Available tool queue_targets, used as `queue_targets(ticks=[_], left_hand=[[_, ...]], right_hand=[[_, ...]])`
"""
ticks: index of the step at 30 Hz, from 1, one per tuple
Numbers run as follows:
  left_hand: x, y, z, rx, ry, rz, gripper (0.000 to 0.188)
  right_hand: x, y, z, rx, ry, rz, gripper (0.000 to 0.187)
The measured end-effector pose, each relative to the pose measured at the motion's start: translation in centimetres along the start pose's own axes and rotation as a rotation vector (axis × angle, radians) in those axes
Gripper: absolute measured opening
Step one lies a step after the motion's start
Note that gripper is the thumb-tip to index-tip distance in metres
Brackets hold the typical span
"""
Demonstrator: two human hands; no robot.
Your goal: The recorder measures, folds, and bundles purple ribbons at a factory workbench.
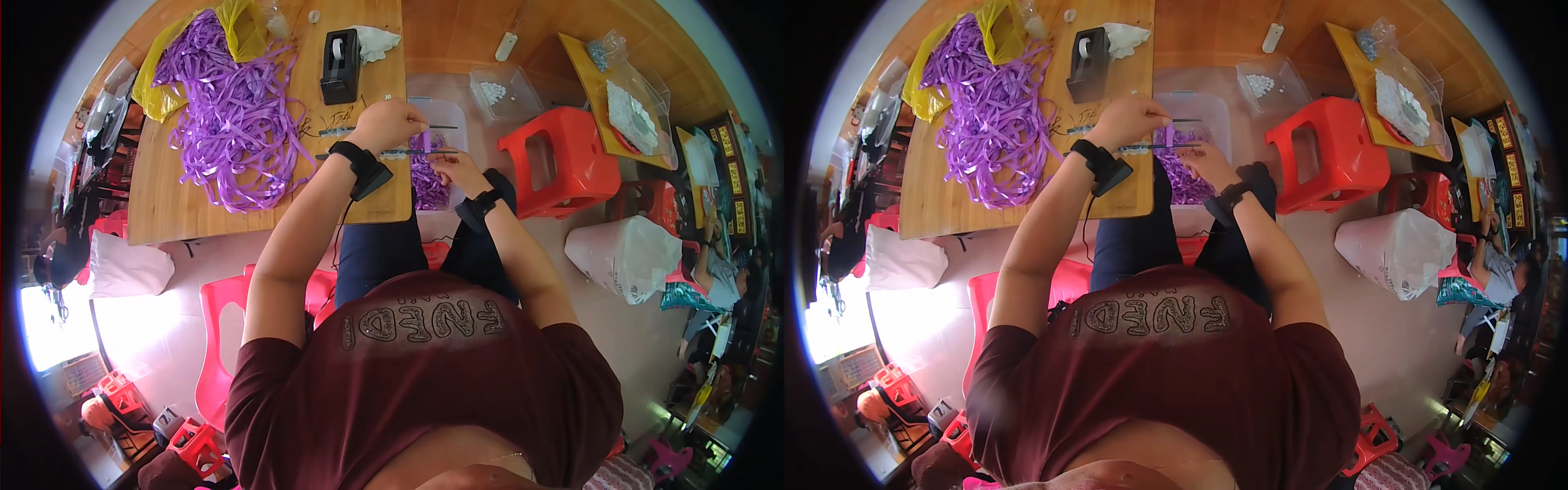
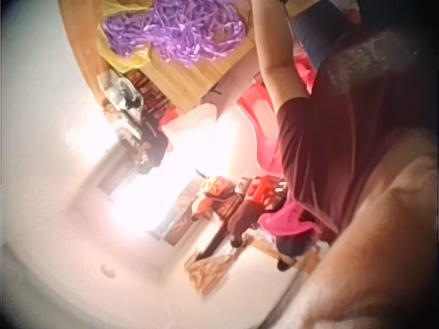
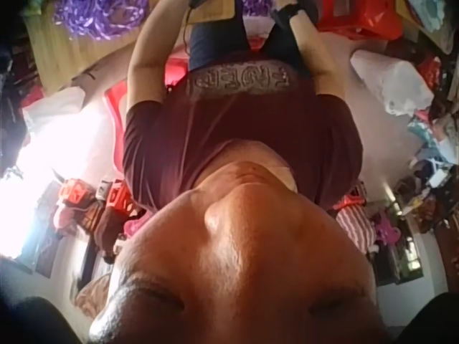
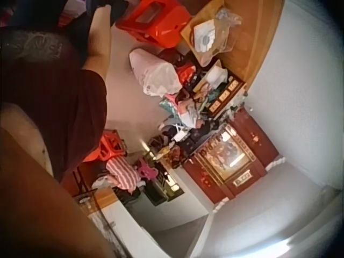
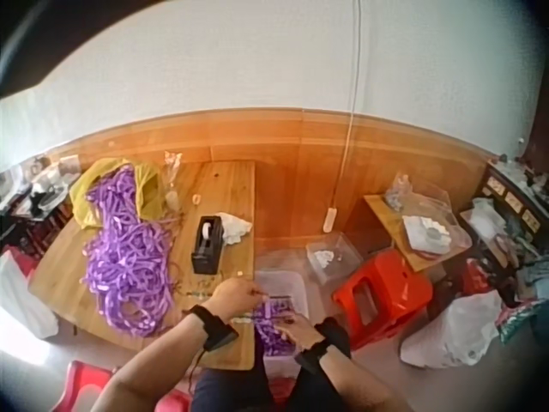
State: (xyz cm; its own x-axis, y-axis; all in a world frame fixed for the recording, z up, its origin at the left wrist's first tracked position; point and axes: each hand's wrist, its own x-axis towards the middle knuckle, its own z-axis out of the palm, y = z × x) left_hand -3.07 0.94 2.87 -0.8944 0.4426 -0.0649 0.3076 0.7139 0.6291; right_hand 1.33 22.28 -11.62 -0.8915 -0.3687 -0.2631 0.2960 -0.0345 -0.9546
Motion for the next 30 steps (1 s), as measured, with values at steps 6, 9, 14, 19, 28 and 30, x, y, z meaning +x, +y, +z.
queue_targets(ticks=[6,9,14,19,28,30], left_hand=[[-0.7,-1.0,-0.1,-0.051,0.014,-0.06,0.026],[1.1,1.3,0.1,-0.08,-0.043,-0.039,0.026],[-0.2,-0.5,0.0,-0.049,-0.014,-0.064,0.026],[0.1,-1.1,0.3,-0.055,0.006,-0.015,0.026],[0.1,-0.7,-0.1,-0.074,-0.027,-0.057,0.027],[0.1,-0.3,-0.3,-0.082,-0.052,-0.071,0.028]], right_hand=[[1.5,-0.6,3.4,-0.192,0.174,-0.113,0.027],[3.2,2.6,0.3,-0.203,0.36,-0.411,0.028],[1.4,-0.3,4.7,-0.163,0.264,-0.213,0.019],[-1.2,0.0,4.7,-0.078,0.152,-0.024,0.021],[-12.0,-1.1,5.3,-0.249,-0.077,-0.01,0.018],[-13.2,-2.0,5.9,-0.126,-0.071,-0.019,0.017]])
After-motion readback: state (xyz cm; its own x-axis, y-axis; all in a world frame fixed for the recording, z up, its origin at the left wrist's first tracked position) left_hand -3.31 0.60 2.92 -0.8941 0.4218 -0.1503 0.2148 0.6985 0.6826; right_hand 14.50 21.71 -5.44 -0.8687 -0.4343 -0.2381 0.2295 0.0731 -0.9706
